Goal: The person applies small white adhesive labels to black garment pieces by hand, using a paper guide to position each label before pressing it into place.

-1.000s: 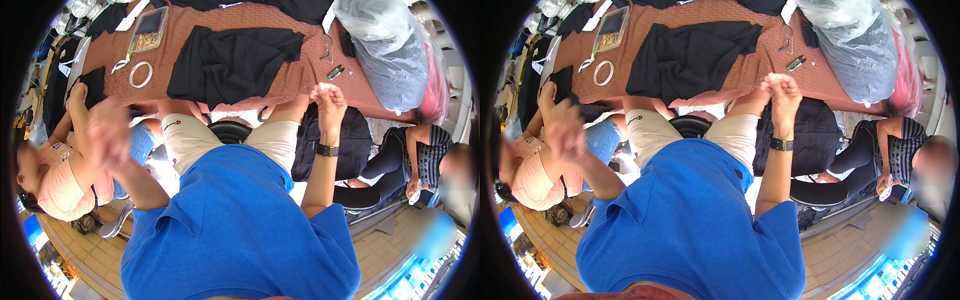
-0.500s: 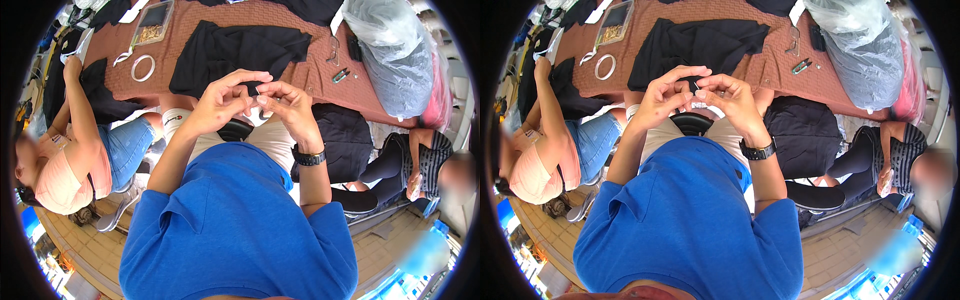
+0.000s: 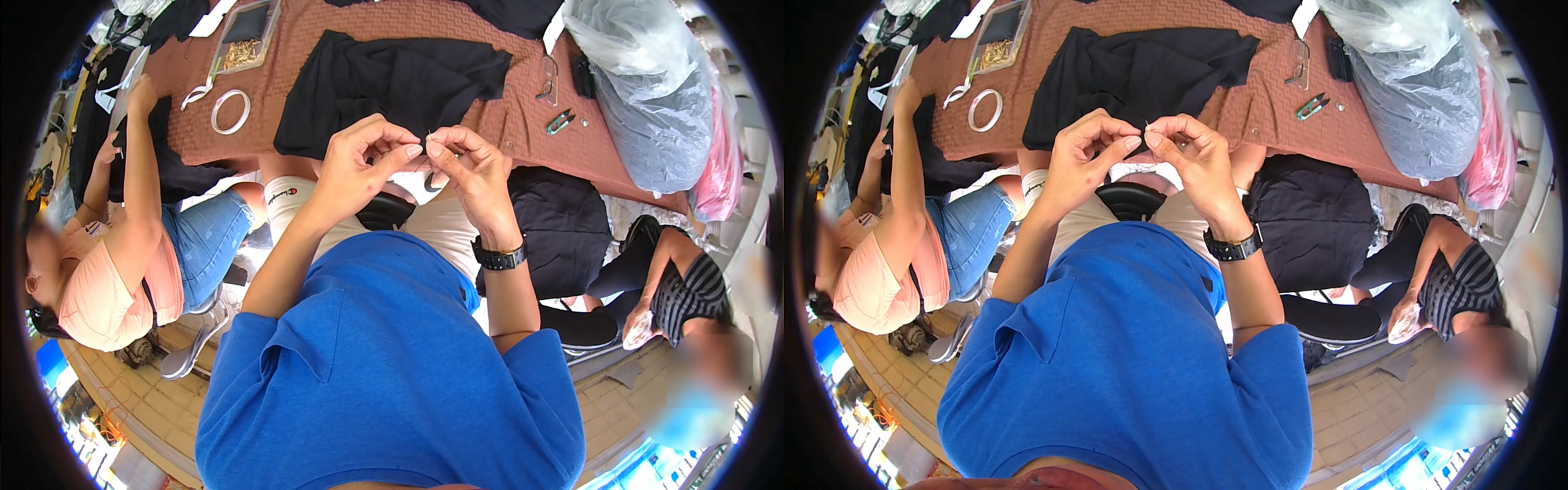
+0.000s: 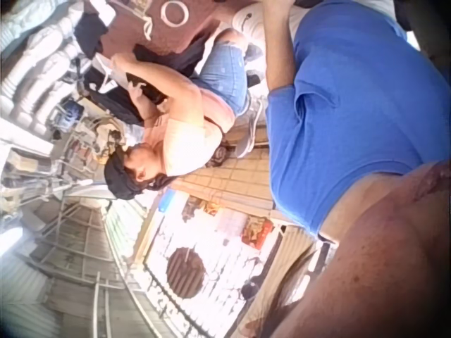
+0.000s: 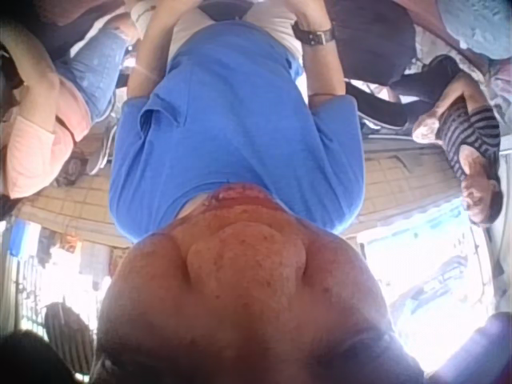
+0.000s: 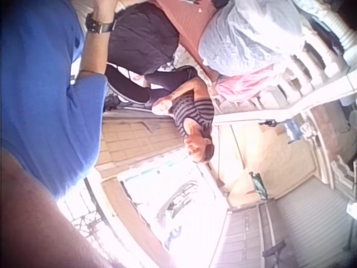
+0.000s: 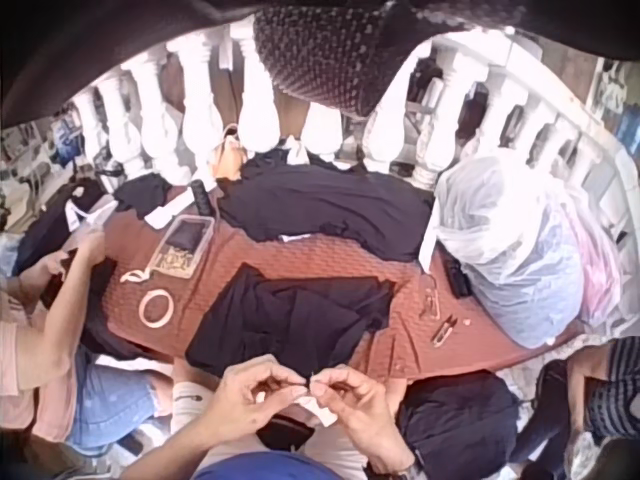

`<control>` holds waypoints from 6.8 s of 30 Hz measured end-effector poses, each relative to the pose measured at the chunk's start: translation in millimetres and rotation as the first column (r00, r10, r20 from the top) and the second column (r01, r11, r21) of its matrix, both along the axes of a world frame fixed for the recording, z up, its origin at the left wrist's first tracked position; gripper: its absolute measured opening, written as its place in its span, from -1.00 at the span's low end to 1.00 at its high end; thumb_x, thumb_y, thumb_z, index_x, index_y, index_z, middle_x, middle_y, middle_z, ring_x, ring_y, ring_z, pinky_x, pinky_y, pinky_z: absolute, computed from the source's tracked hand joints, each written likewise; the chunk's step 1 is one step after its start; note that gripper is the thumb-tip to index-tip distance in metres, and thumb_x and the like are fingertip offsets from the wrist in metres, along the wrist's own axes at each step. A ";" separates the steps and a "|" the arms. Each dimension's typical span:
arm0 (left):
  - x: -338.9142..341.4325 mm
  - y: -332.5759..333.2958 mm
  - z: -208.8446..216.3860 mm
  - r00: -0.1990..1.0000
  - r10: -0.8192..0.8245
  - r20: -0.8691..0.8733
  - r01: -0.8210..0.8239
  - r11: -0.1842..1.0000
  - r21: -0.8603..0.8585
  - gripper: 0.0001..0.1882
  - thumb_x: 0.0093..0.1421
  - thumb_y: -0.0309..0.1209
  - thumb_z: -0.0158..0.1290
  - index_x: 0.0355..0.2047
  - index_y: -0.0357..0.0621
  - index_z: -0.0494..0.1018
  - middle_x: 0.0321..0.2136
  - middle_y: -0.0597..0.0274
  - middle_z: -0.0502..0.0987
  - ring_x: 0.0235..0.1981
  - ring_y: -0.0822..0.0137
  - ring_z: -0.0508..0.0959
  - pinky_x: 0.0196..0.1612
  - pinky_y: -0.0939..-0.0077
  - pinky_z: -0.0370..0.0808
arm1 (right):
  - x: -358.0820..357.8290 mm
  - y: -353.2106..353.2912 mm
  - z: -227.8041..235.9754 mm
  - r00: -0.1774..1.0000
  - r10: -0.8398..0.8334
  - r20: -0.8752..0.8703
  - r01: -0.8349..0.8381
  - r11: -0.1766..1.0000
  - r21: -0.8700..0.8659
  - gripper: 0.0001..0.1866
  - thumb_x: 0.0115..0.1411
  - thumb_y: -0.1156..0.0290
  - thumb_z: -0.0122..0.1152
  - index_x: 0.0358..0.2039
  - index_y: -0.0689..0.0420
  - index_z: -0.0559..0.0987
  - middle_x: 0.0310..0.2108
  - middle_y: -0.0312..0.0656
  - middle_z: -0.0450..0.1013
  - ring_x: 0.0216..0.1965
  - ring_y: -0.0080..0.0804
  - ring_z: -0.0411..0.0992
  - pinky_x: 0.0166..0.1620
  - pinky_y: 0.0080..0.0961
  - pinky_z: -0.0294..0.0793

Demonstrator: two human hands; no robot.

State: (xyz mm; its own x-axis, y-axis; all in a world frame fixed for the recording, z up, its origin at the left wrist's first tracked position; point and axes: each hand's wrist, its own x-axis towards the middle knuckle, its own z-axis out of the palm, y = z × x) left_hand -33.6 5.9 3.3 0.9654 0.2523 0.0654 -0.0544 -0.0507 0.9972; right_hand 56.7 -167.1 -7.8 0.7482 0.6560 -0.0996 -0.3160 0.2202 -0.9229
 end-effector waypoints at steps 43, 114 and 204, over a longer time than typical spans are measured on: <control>18.5 7.9 -8.4 0.985 -0.097 0.145 0.012 0.864 0.503 -0.95 0.20 -0.58 0.16 -0.34 -0.32 0.52 -0.41 0.20 0.44 -0.41 0.32 0.48 -0.34 0.47 0.42 | -6.2 -5.8 -18.7 0.852 0.071 0.519 0.089 0.957 -0.276 -0.95 0.19 0.63 0.26 -0.33 0.25 0.56 -0.41 -0.29 0.38 -0.38 -0.54 0.37 -0.26 -0.57 0.36; -93.5 73.2 -36.8 0.901 0.394 0.181 -0.381 0.523 0.763 -0.93 0.05 -0.56 0.22 -0.43 -0.23 0.56 -0.18 0.14 0.46 -0.11 0.15 0.43 -0.01 0.31 0.37 | 161.0 -274.9 112.3 0.475 -0.745 0.469 0.613 0.662 0.431 -0.91 0.37 0.50 0.14 -0.23 0.27 0.50 -0.26 -0.08 0.49 -0.20 -0.25 0.47 -0.05 -0.36 0.49; -5.6 167.8 -20.3 0.914 0.390 -0.116 -0.406 0.853 -0.329 -0.59 0.33 -0.19 0.16 0.04 -0.23 0.51 -0.11 0.19 0.64 -0.15 0.42 0.65 -0.02 0.51 0.57 | 157.7 -39.6 -3.4 0.970 -0.239 0.046 0.233 0.967 0.104 -0.74 0.45 0.32 0.05 -0.10 0.27 0.57 -0.11 -0.12 0.60 -0.10 -0.43 0.57 0.05 -0.48 0.52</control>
State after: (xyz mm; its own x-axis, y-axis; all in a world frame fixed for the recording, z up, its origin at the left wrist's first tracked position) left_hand -39.1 173.7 -16.9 0.7778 0.6141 -0.1337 -0.0580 0.2819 0.9577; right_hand 214.4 -206.6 -11.2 0.8857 0.4642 0.0036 -0.1912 0.3717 -0.9084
